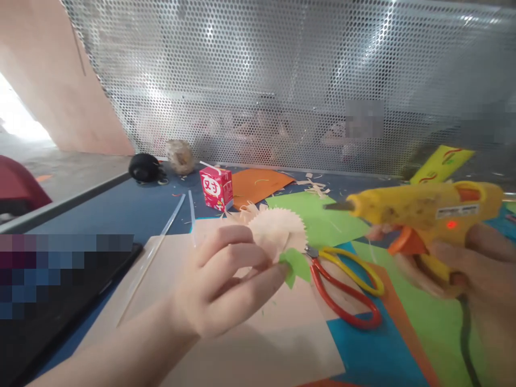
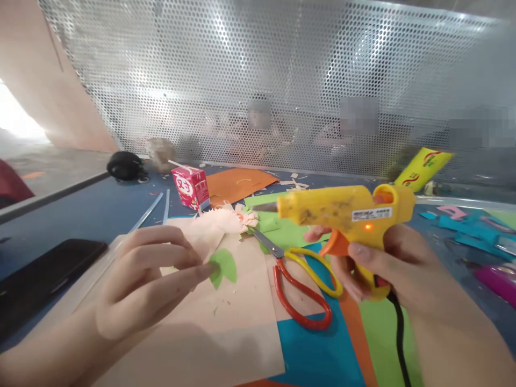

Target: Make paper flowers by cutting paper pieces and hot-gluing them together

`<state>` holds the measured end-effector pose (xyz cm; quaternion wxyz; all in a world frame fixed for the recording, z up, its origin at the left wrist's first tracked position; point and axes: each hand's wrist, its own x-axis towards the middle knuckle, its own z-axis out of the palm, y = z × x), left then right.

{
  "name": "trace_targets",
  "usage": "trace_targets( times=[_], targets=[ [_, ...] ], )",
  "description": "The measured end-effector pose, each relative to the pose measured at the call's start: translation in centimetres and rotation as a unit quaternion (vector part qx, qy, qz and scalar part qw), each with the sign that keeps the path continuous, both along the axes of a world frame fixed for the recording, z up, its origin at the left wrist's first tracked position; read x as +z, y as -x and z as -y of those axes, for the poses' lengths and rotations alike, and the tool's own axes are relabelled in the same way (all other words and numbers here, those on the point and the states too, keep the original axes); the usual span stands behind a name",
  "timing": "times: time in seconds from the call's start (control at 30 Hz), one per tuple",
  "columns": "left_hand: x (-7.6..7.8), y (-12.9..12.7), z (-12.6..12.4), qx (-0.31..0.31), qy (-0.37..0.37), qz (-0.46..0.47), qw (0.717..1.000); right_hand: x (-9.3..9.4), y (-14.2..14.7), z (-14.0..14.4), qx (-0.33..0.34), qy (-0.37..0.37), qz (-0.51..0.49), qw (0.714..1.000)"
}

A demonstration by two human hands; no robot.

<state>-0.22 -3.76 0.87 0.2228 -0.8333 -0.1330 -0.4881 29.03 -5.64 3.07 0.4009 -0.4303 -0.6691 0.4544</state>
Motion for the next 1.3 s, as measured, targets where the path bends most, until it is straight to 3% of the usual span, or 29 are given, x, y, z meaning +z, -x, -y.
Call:
trace_targets(
  times=[0.13, 0.3, 0.9, 1.0, 1.17, 1.3],
  targets=[
    [0.0, -0.1, 0.1, -0.010, -0.001, -0.022, 1.000, -0.7, 0.4, 0.5, 0.030, 0.021, -0.017, 0.999],
    [-0.1, -0.2, 0.2, -0.024, 0.014, -0.026, 0.999, -0.3, 0.5, 0.5, 0.083, 0.059, 0.044, 0.994],
    [0.7, -0.1, 0.7, 0.010, 0.023, -0.032, 0.999, -0.1, 0.5, 0.3, 0.047, 0.115, 0.057, 0.991],
    [0.6, 0.0, 0.7, 0.003, 0.021, -0.031, 0.999, -0.1, 0.5, 0.3, 0.081, 0.114, 0.055, 0.989],
    [0.4, -0.1, 0.7, -0.008, 0.034, -0.036, 0.999, 0.0, 0.6, 0.4, 0.068, 0.100, 0.010, 0.993],
    [0.3, -0.2, 0.9, 0.002, 0.039, -0.040, 0.998, -0.1, 0.0, 0.1, 0.120, 0.108, 0.034, 0.986]
  ],
)
